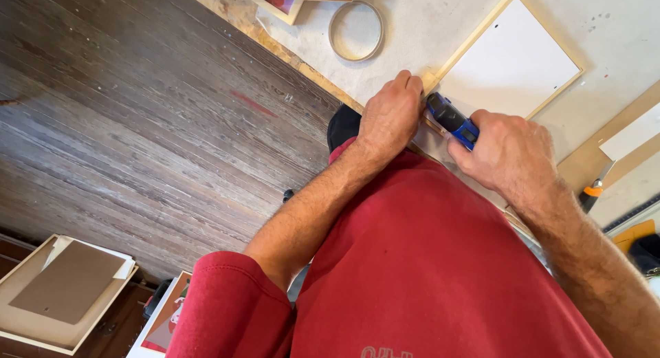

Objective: Securing the backing of a picture frame using a staple gun and wooden spacers, followed by inspecting the finished frame and handling art cards.

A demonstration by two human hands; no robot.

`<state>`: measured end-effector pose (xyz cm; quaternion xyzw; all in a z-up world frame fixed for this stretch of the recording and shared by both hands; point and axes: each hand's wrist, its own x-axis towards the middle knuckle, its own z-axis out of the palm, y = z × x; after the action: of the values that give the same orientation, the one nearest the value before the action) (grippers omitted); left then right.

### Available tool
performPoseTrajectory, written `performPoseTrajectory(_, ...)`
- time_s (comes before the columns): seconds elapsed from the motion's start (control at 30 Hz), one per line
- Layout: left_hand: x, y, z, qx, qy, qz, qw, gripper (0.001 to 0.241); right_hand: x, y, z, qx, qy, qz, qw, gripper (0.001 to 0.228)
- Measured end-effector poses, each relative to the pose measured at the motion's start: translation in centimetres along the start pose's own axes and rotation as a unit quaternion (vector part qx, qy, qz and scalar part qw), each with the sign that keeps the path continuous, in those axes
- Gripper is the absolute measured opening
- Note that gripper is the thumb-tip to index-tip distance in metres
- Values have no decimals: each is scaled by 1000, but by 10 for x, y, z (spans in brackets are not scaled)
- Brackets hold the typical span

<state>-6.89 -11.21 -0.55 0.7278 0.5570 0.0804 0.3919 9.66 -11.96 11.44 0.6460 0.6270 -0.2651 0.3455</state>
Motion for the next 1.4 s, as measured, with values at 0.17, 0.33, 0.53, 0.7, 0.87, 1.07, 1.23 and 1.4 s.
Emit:
performPoseTrajectory(0.17, -1, 0, 8, 21, 22, 6, 1000, 9, 3, -10, -18, -42, -30, 3, 999, 49)
performPoseTrajectory(0.33, -1, 13, -10, 39, -23, -8, 999, 8, 3, -5, -10, -80, -25, 11, 996, 57)
performPoseTrajectory(0.53, 2, 8, -5, 73, -18, -15, 997, 23, -26, 14, -6, 63, 16, 14, 998, 44)
performPoseTrajectory(0.7, 17, 5, -27, -33, -10, -75, 997, 25, -75, 60, 26, 228, 65, 125, 963, 47)
performPoseTrajectory(0.87, 76, 61, -65, 36, 88, 123, 988, 13, -97, 85, 58, 298, 8, 256, 919, 52)
performPoseTrajectory(1.07, 176, 122, 0, 132, 43, 384, 913, 15, -103, 82, 65, 413, 16, 297, 861, 48)
performPoseTrajectory(1.23, 206, 139, 38, 190, -85, 446, 871, 23, -84, 65, 57, 546, 26, 347, 762, 42)
performPoseTrajectory(1.4, 216, 139, 33, 171, -228, 441, 851, 23, -52, 55, 33, 593, 65, 353, 720, 39)
